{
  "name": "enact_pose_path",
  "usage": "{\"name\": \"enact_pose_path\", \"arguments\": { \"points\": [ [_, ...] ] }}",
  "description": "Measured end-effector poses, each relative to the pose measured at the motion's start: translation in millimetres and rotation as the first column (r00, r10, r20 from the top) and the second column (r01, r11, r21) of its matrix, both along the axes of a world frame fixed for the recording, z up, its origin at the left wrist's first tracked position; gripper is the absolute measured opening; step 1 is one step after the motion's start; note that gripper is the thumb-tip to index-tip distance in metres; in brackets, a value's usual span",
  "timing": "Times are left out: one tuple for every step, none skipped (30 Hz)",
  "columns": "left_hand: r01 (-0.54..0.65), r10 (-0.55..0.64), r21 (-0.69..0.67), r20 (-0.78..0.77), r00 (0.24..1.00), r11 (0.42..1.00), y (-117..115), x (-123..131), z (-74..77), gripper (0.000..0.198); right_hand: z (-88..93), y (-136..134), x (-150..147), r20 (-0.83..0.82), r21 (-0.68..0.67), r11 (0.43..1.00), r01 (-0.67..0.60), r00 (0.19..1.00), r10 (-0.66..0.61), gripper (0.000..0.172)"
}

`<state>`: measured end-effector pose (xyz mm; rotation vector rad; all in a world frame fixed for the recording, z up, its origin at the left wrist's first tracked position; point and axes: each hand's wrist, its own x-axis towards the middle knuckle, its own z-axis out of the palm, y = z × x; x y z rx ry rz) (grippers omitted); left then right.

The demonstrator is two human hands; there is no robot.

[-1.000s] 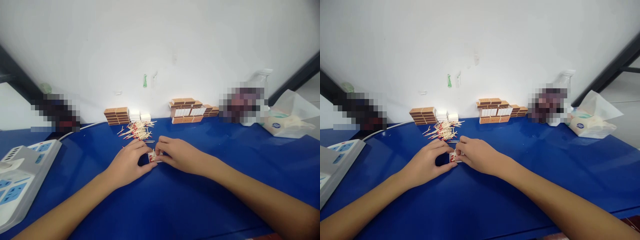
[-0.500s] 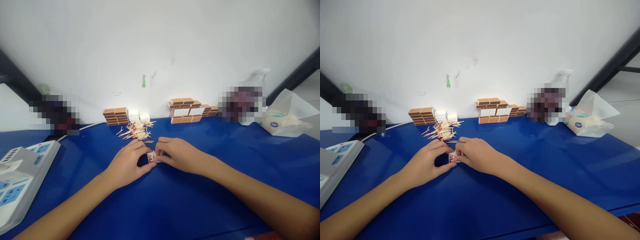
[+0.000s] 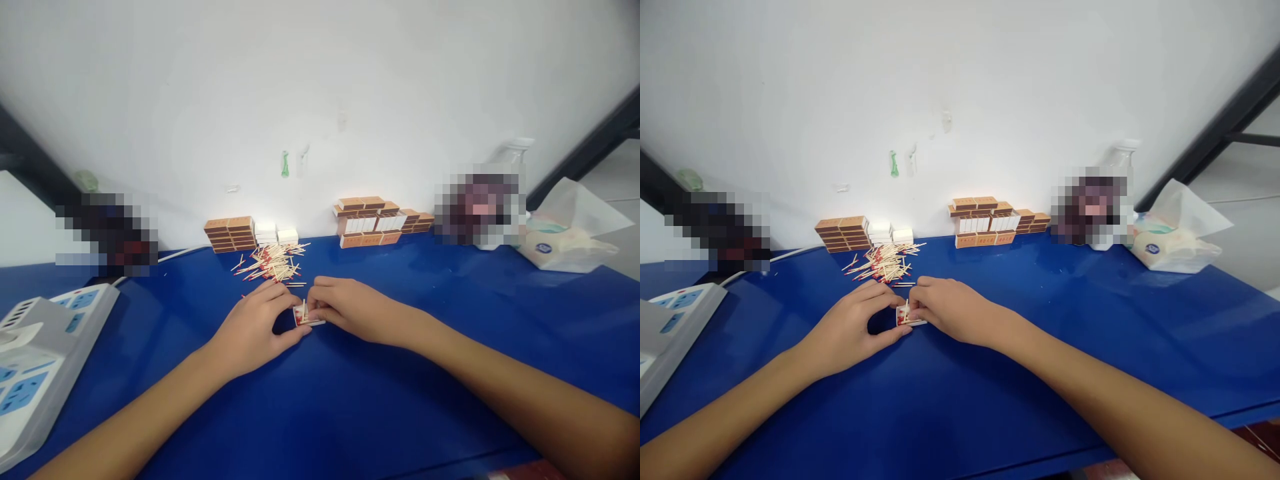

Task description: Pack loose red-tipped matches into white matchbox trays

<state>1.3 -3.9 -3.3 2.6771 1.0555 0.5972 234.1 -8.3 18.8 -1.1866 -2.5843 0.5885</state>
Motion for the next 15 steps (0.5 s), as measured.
{"name": "enact_pose_path", "arguments": {
  "points": [
    [0.000,0.000,0.000,0.001,1.000,1.000,0.0,0.0,-0.1,0.026,-0.8,0.6,0.1,-0.013,-0.002,1.000,0.000,1.000,0.000,0.013],
    [0.001,-0.001,0.000,0.002,1.000,1.000,0.1,0.0,-0.2,0.026,-1.8,1.2,0.0,-0.025,-0.003,1.000,0.001,1.000,-0.001,0.013],
    [0.004,-0.004,-0.001,0.002,1.000,1.000,0.3,0.0,-0.2,0.025,-3.2,1.6,-0.4,-0.035,-0.002,1.000,0.004,0.999,-0.004,0.013],
    [0.006,-0.006,-0.002,0.003,1.000,1.000,0.4,-0.1,-0.2,0.025,-4.6,1.8,-1.1,-0.041,-0.001,1.000,0.009,0.999,-0.009,0.012],
    [0.009,-0.009,-0.003,0.004,1.000,1.000,0.6,-0.2,-0.3,0.024,-6.1,1.9,-1.9,-0.044,-0.002,1.000,0.012,0.999,-0.012,0.012],
    [0.010,-0.010,-0.004,0.004,1.000,1.000,0.7,-0.3,-0.3,0.024,-7.4,1.8,-2.7,-0.045,-0.002,1.000,0.011,0.999,-0.011,0.012],
    [0.011,-0.011,-0.006,0.004,1.000,1.000,0.8,-0.4,-0.3,0.024,-8.4,1.5,-3.5,-0.047,-0.004,1.000,0.007,0.999,-0.007,0.012],
    [0.011,-0.011,-0.006,0.004,1.000,1.000,0.9,-0.4,-0.3,0.024,-9.2,1.2,-4.1,-0.048,-0.004,1.000,0.002,0.999,-0.002,0.012],
    [0.011,-0.011,-0.007,0.004,1.000,1.000,0.9,-0.5,-0.2,0.024,-9.6,0.7,-4.4,-0.051,-0.001,1.000,-0.001,0.999,0.001,0.011],
    [0.010,-0.010,-0.007,0.002,1.000,1.000,0.9,-0.4,-0.1,0.024,-9.6,0.3,-4.4,-0.056,0.006,1.000,0.006,0.998,-0.006,0.010],
    [0.010,-0.010,-0.008,0.000,1.000,1.000,0.9,-0.3,0.1,0.024,-9.4,-0.2,-4.1,-0.061,0.020,1.000,0.023,0.998,-0.022,0.008],
    [0.010,-0.010,-0.009,-0.001,1.000,1.000,0.8,-0.1,0.4,0.024,-8.9,-0.6,-3.6,-0.068,0.039,0.998,0.047,0.997,-0.045,0.007],
    [0.011,-0.011,-0.012,-0.003,1.000,1.000,0.7,0.1,0.8,0.024,-8.3,-0.9,-3.0,-0.075,0.060,0.996,0.071,0.995,-0.066,0.007],
    [0.013,-0.013,-0.014,-0.003,1.000,1.000,0.7,0.3,1.1,0.024,-7.7,-1.0,-2.4,-0.084,0.083,0.993,0.086,0.993,-0.079,0.008],
    [0.016,-0.016,-0.016,-0.001,1.000,1.000,0.7,0.4,1.3,0.024,-7.2,-1.1,-1.9,-0.092,0.102,0.991,0.085,0.993,-0.076,0.010]
  ]
}}
